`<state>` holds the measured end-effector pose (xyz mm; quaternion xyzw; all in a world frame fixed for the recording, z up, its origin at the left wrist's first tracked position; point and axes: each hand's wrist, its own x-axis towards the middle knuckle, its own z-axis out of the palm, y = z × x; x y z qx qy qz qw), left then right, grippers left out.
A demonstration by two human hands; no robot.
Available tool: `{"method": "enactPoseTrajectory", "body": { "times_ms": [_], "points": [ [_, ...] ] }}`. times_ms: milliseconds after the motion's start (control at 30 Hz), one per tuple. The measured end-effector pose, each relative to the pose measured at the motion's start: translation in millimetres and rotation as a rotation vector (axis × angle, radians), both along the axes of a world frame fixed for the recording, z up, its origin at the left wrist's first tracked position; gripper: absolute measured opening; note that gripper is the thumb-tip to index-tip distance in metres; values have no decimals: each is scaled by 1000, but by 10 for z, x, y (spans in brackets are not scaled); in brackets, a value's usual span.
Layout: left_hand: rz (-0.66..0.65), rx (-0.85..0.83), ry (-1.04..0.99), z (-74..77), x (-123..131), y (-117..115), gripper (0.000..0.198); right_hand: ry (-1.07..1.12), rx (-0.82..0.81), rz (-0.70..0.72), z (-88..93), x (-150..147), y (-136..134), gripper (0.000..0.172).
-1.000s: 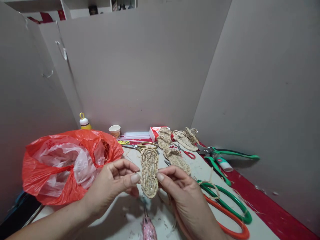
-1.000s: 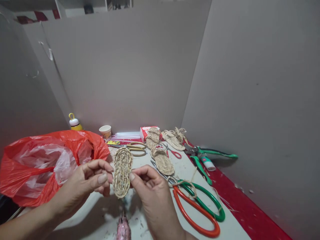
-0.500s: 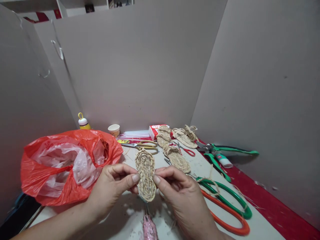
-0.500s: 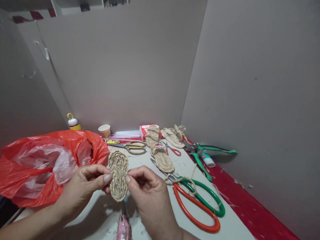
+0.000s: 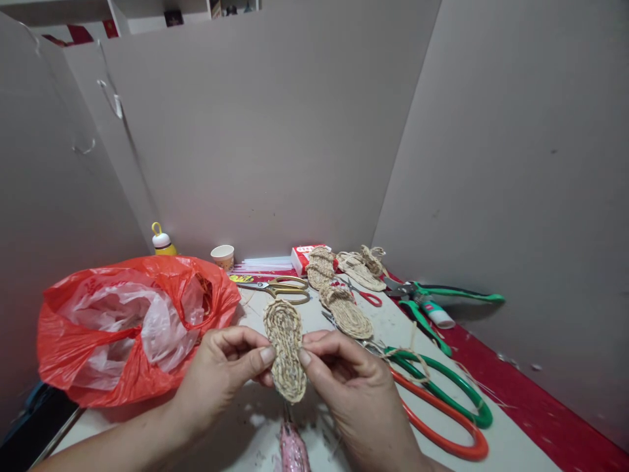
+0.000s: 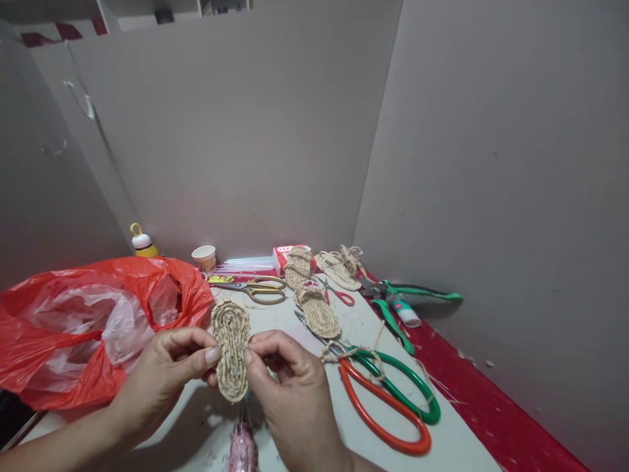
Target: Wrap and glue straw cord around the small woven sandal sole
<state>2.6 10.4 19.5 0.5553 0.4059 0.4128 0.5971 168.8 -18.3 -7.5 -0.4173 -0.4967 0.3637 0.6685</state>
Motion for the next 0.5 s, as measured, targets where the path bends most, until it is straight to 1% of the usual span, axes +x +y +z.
{"method": "enactPoseTrajectory", "body": {
  "times_ms": [167, 367, 500],
  "points": [
    [2, -5, -10, -19, 3, -12, 22, 3, -11, 3, 2, -9, 8, 11],
    [-9, -10, -33, -42, 7, -5, 21, 44, -33, 45, -12, -21, 6, 11],
    [-19, -30, -59, -30, 18, 11, 20, 9, -31, 48, -24, 16, 55, 10]
  ]
}}
